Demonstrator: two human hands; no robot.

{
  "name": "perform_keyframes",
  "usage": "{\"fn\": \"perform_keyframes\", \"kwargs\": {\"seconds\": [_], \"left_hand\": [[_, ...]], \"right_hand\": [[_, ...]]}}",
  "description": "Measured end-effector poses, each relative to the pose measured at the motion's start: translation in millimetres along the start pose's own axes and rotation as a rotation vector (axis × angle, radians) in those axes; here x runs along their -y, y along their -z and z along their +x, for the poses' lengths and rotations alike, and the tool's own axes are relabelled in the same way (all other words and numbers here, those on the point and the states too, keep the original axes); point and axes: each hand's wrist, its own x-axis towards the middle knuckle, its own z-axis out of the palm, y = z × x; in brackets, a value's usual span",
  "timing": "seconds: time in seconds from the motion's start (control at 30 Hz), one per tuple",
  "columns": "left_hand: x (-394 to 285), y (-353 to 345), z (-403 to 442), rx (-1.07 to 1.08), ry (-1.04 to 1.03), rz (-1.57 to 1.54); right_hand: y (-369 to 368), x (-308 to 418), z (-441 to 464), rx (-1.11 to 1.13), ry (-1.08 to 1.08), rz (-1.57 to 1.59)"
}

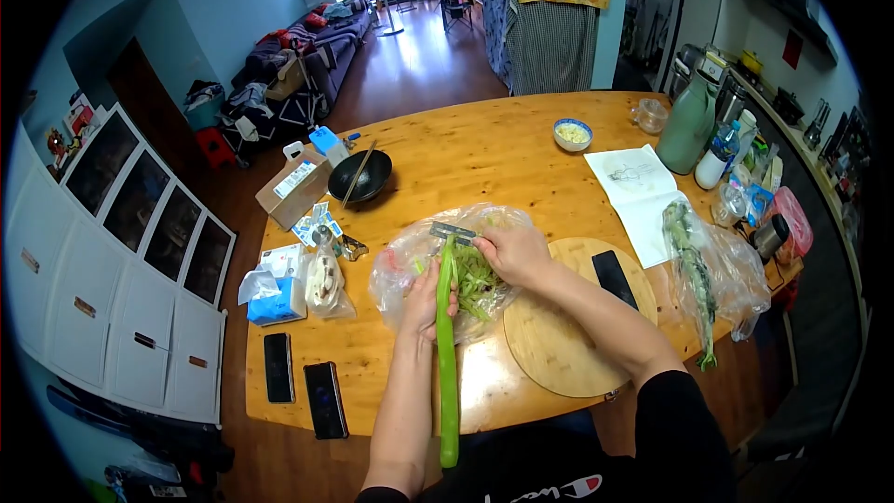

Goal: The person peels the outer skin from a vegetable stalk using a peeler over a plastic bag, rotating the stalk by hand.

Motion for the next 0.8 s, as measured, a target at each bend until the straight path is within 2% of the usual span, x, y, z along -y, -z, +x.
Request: {"fn": "perform_keyframes", "kwargs": {"seconds": [0.17, 0.27, 0.37, 0.47, 0.57, 0.6, 0.67, 0.7, 0.8], "left_hand": [[2.7, 4.9, 1.4, -0.021, -0.004, -0.014], [3.3, 10.5, 1.1, 0.001, -0.014, -0.038], [2.5, 12.0, 2.1, 0.001, -0.024, -0.025], [6.1, 14.0, 5.4, -0.026, -0.019, -0.112], [11.1, 10.4, 11.8, -0.112, 0.004, -0.265], [12.7, 9.4, 13.7, -0.147, 0.014, -0.316], [12.3, 16.1, 15.8, -0.002, 0.025, -0.343], [11.3, 17.3, 13.9, 0.068, 0.03, -0.355], [11.1, 12.5, 15.5, 0.017, 0.011, -0.327]], "right_hand": [[10.7, -1.9, 5.1, 0.078, -0.104, -0.043], [13.1, -3.5, 2.4, 0.047, -0.124, -0.085], [19.7, -7.9, 1.9, -0.083, -0.118, -0.087], [21.2, -11.3, -3.8, -0.144, -0.024, -0.045], [25.2, -8.9, -8.6, -0.06, 0.04, -0.082], [26.5, -7.6, -9.9, -0.095, 0.042, -0.048], [27.4, -4.8, -11.2, -0.165, 0.05, 0.023], [24.4, -4.0, -12.1, -0.128, 0.066, 0.011], [17.3, -0.1, -16.7, -0.054, 0.078, 0.011]]}}
